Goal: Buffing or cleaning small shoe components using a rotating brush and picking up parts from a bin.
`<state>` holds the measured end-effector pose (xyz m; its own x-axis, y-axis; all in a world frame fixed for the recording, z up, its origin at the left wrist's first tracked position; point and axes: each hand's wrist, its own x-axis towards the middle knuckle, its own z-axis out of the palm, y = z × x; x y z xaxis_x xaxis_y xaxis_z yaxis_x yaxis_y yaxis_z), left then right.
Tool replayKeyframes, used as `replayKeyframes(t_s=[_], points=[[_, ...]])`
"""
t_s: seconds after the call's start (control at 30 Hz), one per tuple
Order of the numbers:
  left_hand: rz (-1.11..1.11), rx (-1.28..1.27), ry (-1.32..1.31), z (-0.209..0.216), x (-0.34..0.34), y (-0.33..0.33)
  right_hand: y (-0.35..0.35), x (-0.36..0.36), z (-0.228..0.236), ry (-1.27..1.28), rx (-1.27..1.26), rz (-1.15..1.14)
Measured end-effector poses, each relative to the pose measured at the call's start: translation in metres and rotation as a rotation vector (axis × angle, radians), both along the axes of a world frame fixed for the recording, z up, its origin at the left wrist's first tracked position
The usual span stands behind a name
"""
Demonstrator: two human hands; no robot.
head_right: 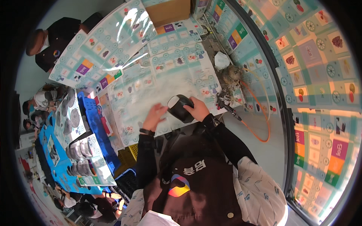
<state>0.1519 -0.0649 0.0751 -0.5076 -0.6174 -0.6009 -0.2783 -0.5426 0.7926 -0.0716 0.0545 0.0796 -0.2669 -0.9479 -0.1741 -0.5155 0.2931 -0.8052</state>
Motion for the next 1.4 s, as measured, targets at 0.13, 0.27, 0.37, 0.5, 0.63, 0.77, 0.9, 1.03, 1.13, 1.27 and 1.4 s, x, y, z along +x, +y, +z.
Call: replayKeyframes(t_s=[0.13, 0.27, 0.37, 0.5, 0.63, 0.77, 0.9, 1.03, 1.13, 1.27, 1.4], points=[[0.030, 0.155, 0.026, -0.044, -0.047, 0.058, 0.028, -0.035, -0.041, -0.297, 0.088, 0.049], [0.041, 0.058, -0.012, -0.101, -0.062, 0.050, 0.066, -0.106, -0.087, 0.241, 0.155, 0.234], [-0.022, 0.013, -0.058, -0.119, -0.076, 0.042, 0.083, -0.144, -0.112, 0.667, 0.276, 0.066], [-0.126, -0.158, -0.226, -0.140, -0.091, 0.036, 0.093, -0.166, -0.137, 0.869, 0.283, 0.165], [-0.271, -0.398, -0.448, -0.160, -0.103, 0.032, 0.100, -0.179, -0.150, 0.855, 0.259, 0.135], [-0.272, -0.510, -0.498, -0.169, -0.107, 0.040, 0.107, -0.182, -0.139, 0.578, 0.089, 0.047], [-0.253, -0.539, -0.437, -0.168, -0.098, 0.045, 0.106, -0.169, -0.080, 0.223, -0.070, -0.055], [-0.272, -0.419, -0.435, -0.157, -0.099, 0.047, 0.086, -0.141, -0.046, -0.222, -0.022, -0.023], [-0.240, -0.426, -0.446, -0.168, -0.092, 0.049, 0.051, -0.120, -0.009, -0.550, 0.395, -0.076], [-0.234, -0.411, -0.446, -0.161, -0.101, 0.050, 0.036, -0.118, -0.012, -0.103, 0.306, 0.081], [-0.239, -0.393, -0.439, -0.166, -0.098, 0.049, 0.030, -0.117, -0.005, 0.096, 0.289, 0.249]])
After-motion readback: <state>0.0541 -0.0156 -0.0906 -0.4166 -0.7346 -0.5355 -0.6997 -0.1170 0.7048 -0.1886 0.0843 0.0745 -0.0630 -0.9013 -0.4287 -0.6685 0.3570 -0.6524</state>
